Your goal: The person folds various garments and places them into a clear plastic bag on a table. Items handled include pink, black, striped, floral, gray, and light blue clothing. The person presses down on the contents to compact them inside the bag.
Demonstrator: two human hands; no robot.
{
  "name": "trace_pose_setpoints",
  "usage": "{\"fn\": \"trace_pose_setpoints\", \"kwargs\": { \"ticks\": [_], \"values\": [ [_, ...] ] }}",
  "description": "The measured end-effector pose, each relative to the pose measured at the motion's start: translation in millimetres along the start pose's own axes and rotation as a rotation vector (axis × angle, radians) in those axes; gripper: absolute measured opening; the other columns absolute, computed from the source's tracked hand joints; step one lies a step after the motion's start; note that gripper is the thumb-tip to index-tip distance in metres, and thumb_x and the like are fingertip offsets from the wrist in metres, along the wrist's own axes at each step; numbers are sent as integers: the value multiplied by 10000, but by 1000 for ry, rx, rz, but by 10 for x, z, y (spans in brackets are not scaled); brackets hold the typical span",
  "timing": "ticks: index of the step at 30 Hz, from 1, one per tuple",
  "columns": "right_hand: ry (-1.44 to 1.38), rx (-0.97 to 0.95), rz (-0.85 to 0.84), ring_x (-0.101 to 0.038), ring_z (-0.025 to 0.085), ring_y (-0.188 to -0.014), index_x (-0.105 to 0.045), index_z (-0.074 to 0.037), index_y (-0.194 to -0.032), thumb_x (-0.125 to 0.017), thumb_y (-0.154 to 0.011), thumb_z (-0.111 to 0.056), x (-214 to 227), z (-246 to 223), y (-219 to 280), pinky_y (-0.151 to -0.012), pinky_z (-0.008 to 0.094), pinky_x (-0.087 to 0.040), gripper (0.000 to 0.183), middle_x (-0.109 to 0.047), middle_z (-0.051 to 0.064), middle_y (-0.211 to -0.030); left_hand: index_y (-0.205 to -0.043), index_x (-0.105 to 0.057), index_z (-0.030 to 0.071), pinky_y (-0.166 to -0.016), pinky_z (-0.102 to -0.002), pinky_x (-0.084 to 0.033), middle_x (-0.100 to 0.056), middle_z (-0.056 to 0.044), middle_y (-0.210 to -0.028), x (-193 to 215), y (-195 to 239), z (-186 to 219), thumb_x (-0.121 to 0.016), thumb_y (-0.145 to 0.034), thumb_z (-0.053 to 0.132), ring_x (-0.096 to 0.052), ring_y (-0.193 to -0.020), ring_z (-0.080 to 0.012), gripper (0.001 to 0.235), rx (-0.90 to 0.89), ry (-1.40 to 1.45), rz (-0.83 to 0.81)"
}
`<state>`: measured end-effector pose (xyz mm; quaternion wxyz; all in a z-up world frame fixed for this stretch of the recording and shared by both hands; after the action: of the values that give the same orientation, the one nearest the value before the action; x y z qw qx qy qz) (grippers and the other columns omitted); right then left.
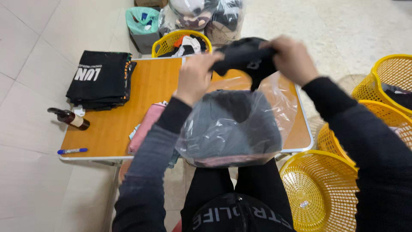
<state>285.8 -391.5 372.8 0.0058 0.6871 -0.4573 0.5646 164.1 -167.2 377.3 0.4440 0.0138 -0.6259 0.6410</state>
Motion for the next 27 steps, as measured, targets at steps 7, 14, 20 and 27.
{"fn": "trace_pose_setpoints", "kwargs": {
  "ticks": [7, 14, 20, 27],
  "values": [
    [275, 460, -417, -695, 270, -1025, -667, -119, -1206, -609, -871, -119, -616, -338, 807, -907, 400, -533, 340, -712, 82, -1060, -1173, -721, 135, -1082, -434, -501, -746, -54, -1216, -194, 980, 12, -576, -757, -85, -681, -1189, -287, 493, 0, 106, -241],
    [257, 434, -497, -664, 256, -1104, -624, -112, -1343, -606, -843, -91, -717, -491, 1293, -955, 381, -508, 501, -699, 82, -1216, -1179, -732, 112, -1124, -463, -461, -732, -52, -1254, -163, 1468, 281, -606, -786, -34, -652, -1254, -264, 438, -70, 53, -384],
    [98, 273, -340, -628, 268, -1215, -692, -115, -1208, -629, -725, -38, -705, -539, 1505, -1077, 444, -430, 493, -710, 76, -1238, -1145, -751, 141, -1154, -493, -383, -740, -58, -1268, -211, 1487, 476, -689, -712, 65, -621, -1291, -247, 443, 80, -15, -524],
    [-70, 106, -216, -607, 278, -1256, -701, -106, -1092, -661, -734, -17, -694, -604, 1603, -1069, 423, -442, 371, -717, 67, -1204, -1408, -523, -1, -1191, -579, -216, -558, -230, -1425, -485, 985, 967, -865, -634, 389, -460, -1384, -394, 932, -11, 91, -446]
  ]
}}
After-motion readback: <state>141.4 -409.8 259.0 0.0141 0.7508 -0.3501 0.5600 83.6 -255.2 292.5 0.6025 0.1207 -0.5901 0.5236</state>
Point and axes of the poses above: each hand's wrist, its own y-axis away from the middle knuckle, its own x-axis out of the back of the hand, z = x × y, the point moved 8 cm from there along -y, towards the middle knuckle
